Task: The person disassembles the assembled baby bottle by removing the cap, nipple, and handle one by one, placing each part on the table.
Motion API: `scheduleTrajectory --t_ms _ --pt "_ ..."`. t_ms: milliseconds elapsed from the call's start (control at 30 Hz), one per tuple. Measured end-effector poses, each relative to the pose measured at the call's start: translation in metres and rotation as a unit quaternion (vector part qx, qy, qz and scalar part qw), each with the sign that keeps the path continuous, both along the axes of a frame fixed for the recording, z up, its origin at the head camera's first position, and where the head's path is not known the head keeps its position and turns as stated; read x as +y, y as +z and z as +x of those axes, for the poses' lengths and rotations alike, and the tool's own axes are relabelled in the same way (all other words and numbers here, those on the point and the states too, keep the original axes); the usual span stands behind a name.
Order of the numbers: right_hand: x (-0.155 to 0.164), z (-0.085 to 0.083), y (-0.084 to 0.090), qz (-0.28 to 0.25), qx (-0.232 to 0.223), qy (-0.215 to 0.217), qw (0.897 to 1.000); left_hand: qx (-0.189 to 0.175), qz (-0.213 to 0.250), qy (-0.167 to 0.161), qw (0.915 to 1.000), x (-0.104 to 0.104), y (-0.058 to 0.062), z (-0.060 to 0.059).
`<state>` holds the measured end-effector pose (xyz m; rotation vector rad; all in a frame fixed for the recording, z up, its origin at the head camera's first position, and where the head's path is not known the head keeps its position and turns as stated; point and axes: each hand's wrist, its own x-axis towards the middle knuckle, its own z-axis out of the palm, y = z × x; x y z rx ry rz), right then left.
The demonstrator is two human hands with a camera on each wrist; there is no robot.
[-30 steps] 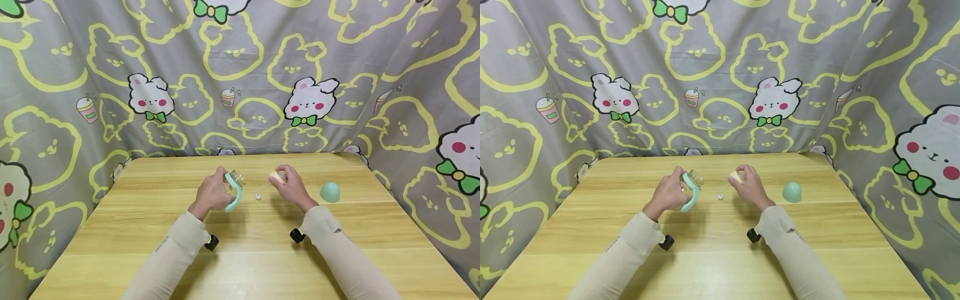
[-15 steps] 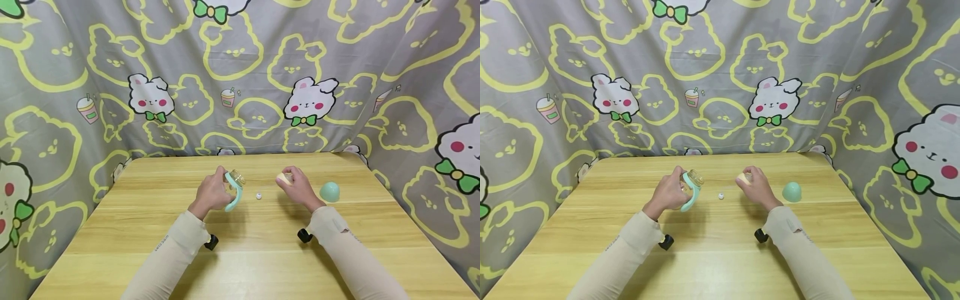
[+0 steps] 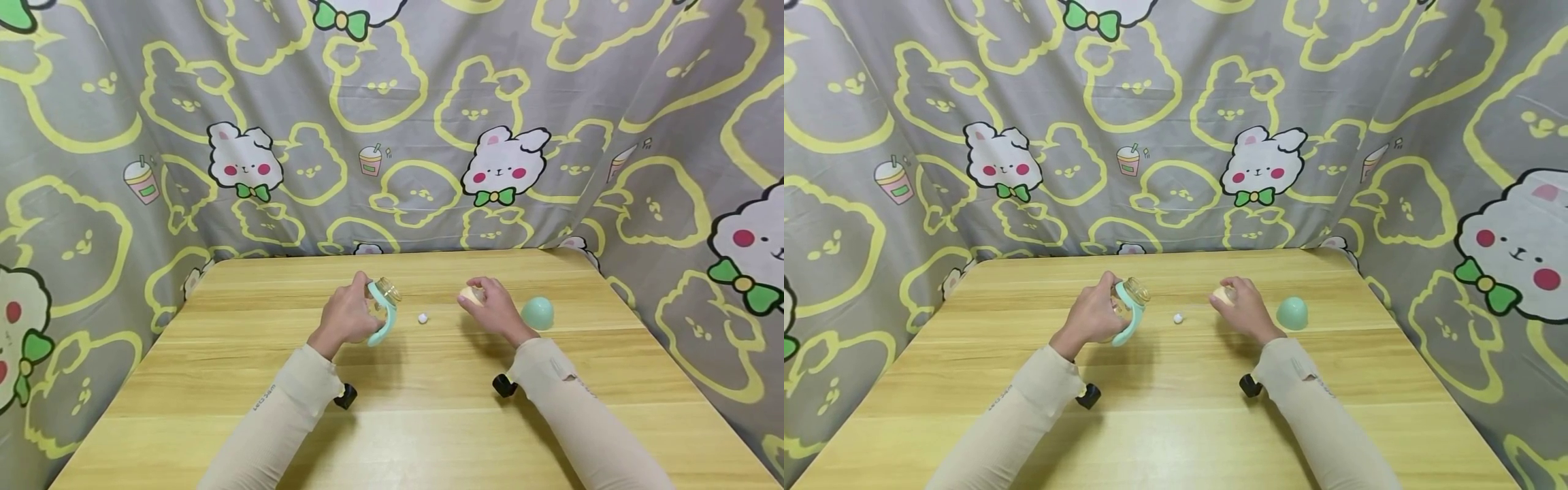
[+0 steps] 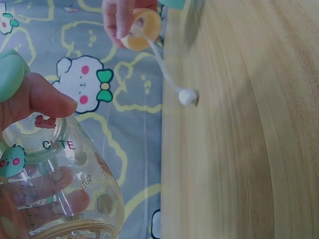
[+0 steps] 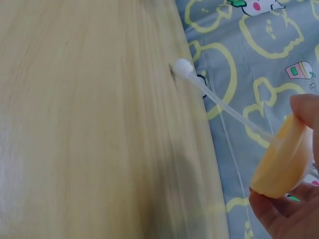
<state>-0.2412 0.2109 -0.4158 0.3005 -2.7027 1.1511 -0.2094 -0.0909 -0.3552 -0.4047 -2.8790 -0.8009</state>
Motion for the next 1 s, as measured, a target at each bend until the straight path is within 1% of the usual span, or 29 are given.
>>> scheduleTrajectory --t_ms 367,567,800,1000 --pt "0.011 -0.001 -0.010 0.031 -0.001 0.002 1.000 0.000 -0.002 0.000 1.0000 -0.001 -0.001 0.000" --pt "0.017 -0.001 -0.013 0.046 -0.017 0.004 0.999 0.000 -0.002 -0.002 1.0000 -0.001 -0.002 -0.001" --pt "0.022 -0.001 -0.014 0.049 -0.025 0.011 0.998 0.009 0.001 -0.002 1.0000 0.000 -0.002 -0.001" --pt "0.025 -0.001 -0.017 0.055 -0.038 0.012 0.998 0.007 0.003 -0.002 1.0000 0.000 -0.002 -0.001"
